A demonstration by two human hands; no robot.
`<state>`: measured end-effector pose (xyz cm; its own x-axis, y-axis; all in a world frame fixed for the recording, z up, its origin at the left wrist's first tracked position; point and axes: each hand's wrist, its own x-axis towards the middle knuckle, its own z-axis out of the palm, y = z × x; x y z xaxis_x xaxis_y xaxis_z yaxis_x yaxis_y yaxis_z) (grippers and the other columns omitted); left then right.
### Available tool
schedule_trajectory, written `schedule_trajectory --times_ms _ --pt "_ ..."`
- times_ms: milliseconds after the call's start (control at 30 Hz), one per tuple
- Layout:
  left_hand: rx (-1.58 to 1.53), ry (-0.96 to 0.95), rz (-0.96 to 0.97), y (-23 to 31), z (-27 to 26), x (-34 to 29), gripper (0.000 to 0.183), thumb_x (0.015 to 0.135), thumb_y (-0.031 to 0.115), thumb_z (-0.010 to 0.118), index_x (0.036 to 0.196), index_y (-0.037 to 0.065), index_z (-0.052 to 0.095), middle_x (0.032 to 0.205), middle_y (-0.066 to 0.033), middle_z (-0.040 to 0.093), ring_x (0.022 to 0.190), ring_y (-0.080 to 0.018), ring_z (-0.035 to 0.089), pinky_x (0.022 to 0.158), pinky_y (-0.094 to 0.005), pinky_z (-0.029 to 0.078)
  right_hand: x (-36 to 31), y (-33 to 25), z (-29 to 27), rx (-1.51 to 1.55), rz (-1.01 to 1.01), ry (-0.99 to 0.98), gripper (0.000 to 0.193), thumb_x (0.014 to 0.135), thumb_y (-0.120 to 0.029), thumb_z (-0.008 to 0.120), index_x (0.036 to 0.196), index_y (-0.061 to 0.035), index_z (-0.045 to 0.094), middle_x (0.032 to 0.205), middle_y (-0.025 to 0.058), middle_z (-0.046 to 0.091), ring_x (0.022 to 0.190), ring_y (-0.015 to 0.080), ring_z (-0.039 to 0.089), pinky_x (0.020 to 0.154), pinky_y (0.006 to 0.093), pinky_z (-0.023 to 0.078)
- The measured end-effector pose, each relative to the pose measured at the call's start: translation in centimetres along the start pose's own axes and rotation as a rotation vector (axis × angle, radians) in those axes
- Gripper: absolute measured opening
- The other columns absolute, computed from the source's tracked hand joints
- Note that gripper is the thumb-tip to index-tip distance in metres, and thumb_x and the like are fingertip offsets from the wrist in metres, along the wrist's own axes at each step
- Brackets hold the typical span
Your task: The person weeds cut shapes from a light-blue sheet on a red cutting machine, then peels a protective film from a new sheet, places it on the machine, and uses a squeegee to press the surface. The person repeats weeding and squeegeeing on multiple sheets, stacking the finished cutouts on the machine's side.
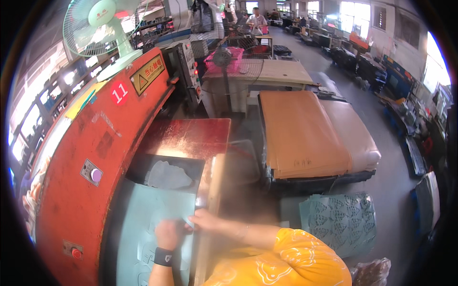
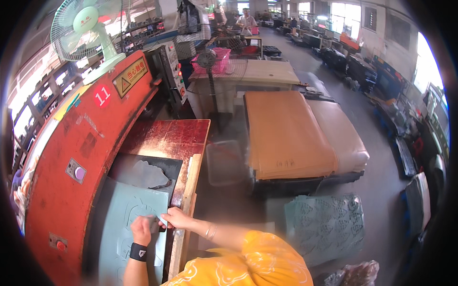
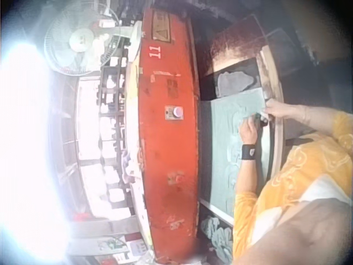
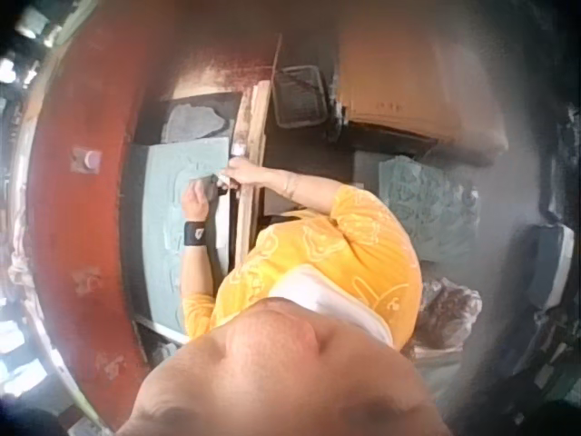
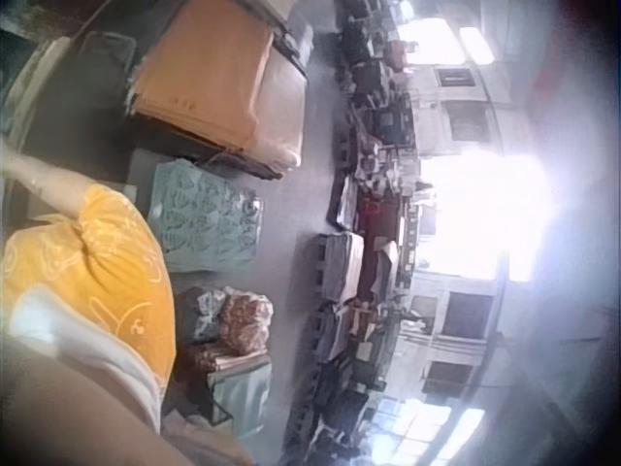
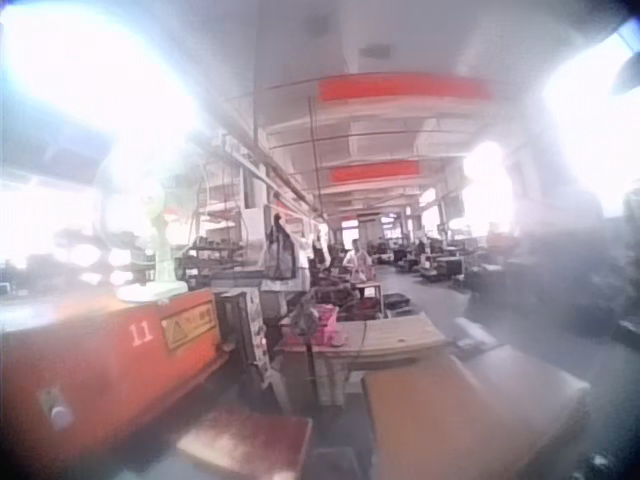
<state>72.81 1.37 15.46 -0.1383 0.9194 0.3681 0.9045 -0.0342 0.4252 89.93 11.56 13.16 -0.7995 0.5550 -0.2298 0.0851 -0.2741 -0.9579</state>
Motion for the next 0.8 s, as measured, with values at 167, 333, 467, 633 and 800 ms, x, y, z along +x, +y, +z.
schedule_trajectory --times_ms 167,333,467,633,800 --pt "-1.326 0.906 -0.79 -3.6 -3.8 -0.3 0.048 0.094 0.048 0.046 0.112 0.004 0.054 0.109 -0.0052 0.057 0.093 -0.0129 0.051 0.07 -0.0292 0.043 -1.0 -1.9 -0.9 -0.45 -0.122 0.133 0.032 0.089 -0.021 0.052 0.11 0.0026 0.055 0.099 0.0152 0.065 0.084 0.0242 0.064 0.077 0.0362 0.05" --pt "-1.043 0.749 -0.501 -2.4 -4.1 -1.3 0.052 0.098 0.041 0.037 0.108 -0.006 0.056 0.101 -0.012 0.061 0.087 -0.0202 0.056 0.077 -0.0321 0.045 -1.2 -6.0 0.9 -0.721 -0.814 0.796 0.041 0.081 -0.022 0.063 0.116 -0.0045 0.049 0.109 0.0184 0.057 0.103 0.0346 0.054 0.09 0.0431 0.043" --pt "-1.076 0.604 -0.493 -0.9 -0.4 -1.6 0.051 0.098 0.04 0.039 0.107 -0.008 0.055 0.103 -0.0142 0.059 0.091 -0.0216 0.055 0.081 -0.034 0.044 0.6 -5.9 5.7 -0.767 -0.476 0.187 0.047 0.082 -0.037 0.062 0.11 -0.0061 0.04 0.095 0.0191 0.059 0.09 0.0396 0.058 0.077 0.0474 0.045" --pt "-0.959 0.525 -0.507 -0.9 0.3 -1.2 0.042 0.098 0.033 0.04 0.108 -0.004 0.057 0.103 -0.011 0.06 0.092 -0.0196 0.055 0.079 -0.0326 0.045 3.5 -3.2 7.7 -0.615 -0.628 0.283 0.034 0.089 -0.03 0.054 0.106 -0.0068 0.036 0.087 0.0212 0.061 0.081 0.0413 0.06 0.068 0.0477 0.047" --pt "-1.151 0.307 -0.483 -1.6 -0.1 -0.8 0.036 0.094 0.036 0.05 0.113 0.007 0.057 0.096 0.0 0.06 0.077 -0.0035 0.053 0.051 -0.0189 0.039 4.9 -1.3 6.2 -0.407 -0.687 0.151 0.016 0.093 -0.018 0.046 0.102 -0.0058 0.041 0.081 0.0168 0.061 0.08 0.0386 0.061 0.066 0.043 0.047"
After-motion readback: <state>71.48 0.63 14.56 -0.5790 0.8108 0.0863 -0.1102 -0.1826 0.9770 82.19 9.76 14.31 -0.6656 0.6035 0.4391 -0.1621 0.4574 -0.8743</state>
